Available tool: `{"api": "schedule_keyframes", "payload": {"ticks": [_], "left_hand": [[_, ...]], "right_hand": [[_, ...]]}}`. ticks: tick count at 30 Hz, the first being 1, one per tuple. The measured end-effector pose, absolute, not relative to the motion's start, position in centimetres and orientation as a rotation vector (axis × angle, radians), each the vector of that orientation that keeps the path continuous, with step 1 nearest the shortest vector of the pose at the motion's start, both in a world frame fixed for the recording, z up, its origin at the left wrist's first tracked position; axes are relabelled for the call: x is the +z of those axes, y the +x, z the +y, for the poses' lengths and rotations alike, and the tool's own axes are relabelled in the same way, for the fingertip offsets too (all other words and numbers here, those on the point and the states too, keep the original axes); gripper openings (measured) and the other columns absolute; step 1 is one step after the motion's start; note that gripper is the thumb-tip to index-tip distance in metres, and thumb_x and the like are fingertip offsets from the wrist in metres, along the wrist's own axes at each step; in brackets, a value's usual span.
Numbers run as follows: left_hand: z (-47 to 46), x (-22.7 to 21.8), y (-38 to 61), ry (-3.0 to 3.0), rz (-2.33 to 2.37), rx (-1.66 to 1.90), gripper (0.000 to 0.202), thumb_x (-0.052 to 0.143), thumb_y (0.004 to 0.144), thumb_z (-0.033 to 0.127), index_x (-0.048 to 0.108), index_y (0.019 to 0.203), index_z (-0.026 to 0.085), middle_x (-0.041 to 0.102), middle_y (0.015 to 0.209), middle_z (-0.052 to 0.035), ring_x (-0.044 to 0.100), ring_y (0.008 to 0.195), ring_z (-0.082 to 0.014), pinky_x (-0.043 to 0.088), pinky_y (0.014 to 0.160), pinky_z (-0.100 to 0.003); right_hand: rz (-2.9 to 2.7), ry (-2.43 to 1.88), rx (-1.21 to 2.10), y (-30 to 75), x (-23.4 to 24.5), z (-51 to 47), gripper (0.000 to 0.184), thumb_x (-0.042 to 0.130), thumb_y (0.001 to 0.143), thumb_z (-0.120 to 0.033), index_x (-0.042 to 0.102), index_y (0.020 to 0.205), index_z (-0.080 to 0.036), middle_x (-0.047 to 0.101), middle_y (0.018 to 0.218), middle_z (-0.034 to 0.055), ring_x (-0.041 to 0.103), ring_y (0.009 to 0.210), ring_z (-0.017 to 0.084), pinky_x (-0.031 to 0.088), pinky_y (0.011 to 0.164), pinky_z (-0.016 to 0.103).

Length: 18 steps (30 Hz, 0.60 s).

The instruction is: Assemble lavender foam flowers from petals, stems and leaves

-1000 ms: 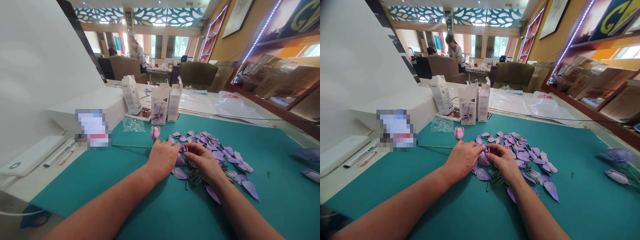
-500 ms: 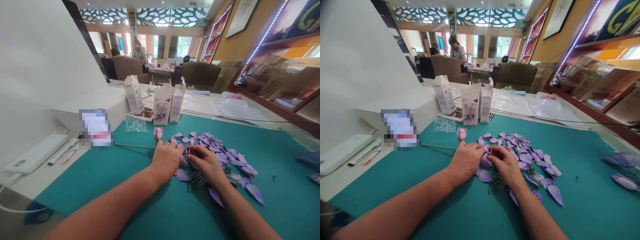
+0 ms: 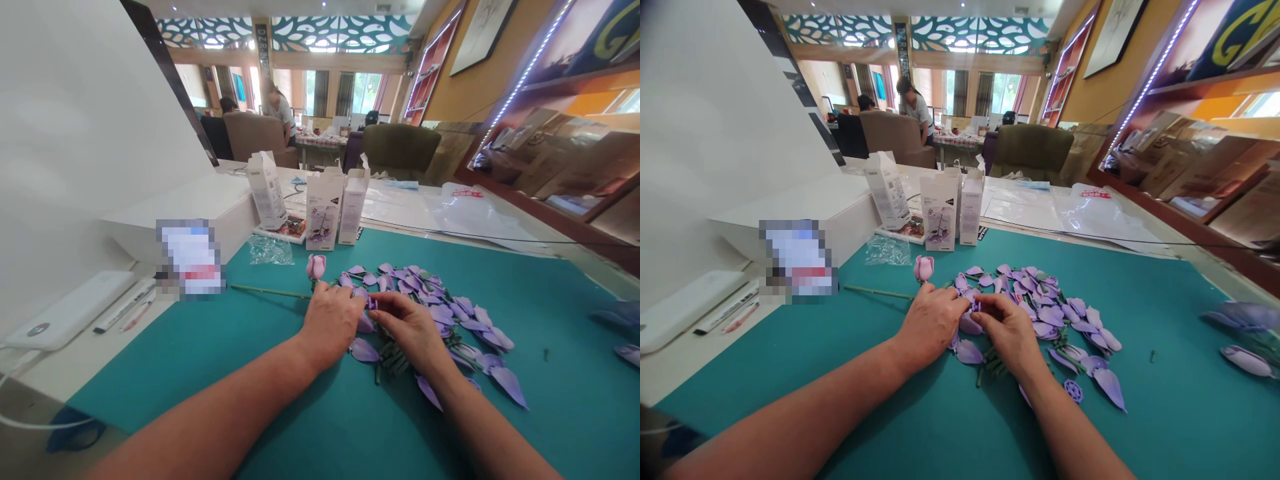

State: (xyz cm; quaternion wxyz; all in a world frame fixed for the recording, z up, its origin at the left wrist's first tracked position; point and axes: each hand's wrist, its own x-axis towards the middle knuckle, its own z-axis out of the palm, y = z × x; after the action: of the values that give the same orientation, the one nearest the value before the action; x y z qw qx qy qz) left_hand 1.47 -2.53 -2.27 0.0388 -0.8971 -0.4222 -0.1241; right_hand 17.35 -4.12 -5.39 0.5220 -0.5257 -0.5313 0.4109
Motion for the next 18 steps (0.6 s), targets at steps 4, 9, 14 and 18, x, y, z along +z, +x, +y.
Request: {"api": "schedule_keyframes", "payload": {"ticks": [4,9,14,18], "left_hand": [[-2.0,-2.4,1.3,-2.767,-1.262,-0.367,0.02,0.043,0.09,0.013,0.062,0.092,0.017,0.065,0.084,-0.0065,0.06,0.08,-0.0227,0.041,0.074,-0.037],[-1.1,-3.2,1.3,-2.795,-1.232,-0.467,0.021,0.043,0.093,0.016,0.063,0.094,0.017,0.065,0.098,-0.0063,0.061,0.086,-0.0211,0.047,0.077,-0.034],[-0.5,-4.0,1.4,-2.819,-1.197,-0.591,0.021,0.044,0.092,0.013,0.064,0.098,0.017,0.055,0.129,-0.0086,0.057,0.109,-0.0218,0.047,0.092,-0.034],[-0.7,-4.1,1.7,-2.818,-1.154,-0.575,0.021,0.044,0.091,0.013,0.065,0.095,0.016,0.058,0.124,-0.0102,0.057,0.108,-0.0224,0.047,0.092,-0.038]], "right_hand": [[-1.333,-1.279,0.936,17.3,-5.4,-3.9,0.03,0.073,0.063,-0.033,0.068,0.089,-0.02,0.065,0.071,0.001,0.059,0.065,0.016,0.049,0.059,0.029],[-1.303,-1.248,0.961,18.9,-3.8,-4.0,0.044,0.074,0.061,-0.034,0.067,0.102,-0.02,0.069,0.091,0.0056,0.062,0.084,0.02,0.052,0.071,0.032],[-1.29,-1.379,0.838,21.4,-2.2,-4.5,0.032,0.068,0.068,-0.04,0.07,0.091,-0.019,0.07,0.085,0.0055,0.06,0.074,0.018,0.05,0.067,0.032],[-1.351,-1.367,0.889,20.8,-3.2,-4.6,0.029,0.069,0.066,-0.036,0.07,0.089,-0.018,0.069,0.08,0.004,0.061,0.072,0.017,0.05,0.068,0.032]]}}
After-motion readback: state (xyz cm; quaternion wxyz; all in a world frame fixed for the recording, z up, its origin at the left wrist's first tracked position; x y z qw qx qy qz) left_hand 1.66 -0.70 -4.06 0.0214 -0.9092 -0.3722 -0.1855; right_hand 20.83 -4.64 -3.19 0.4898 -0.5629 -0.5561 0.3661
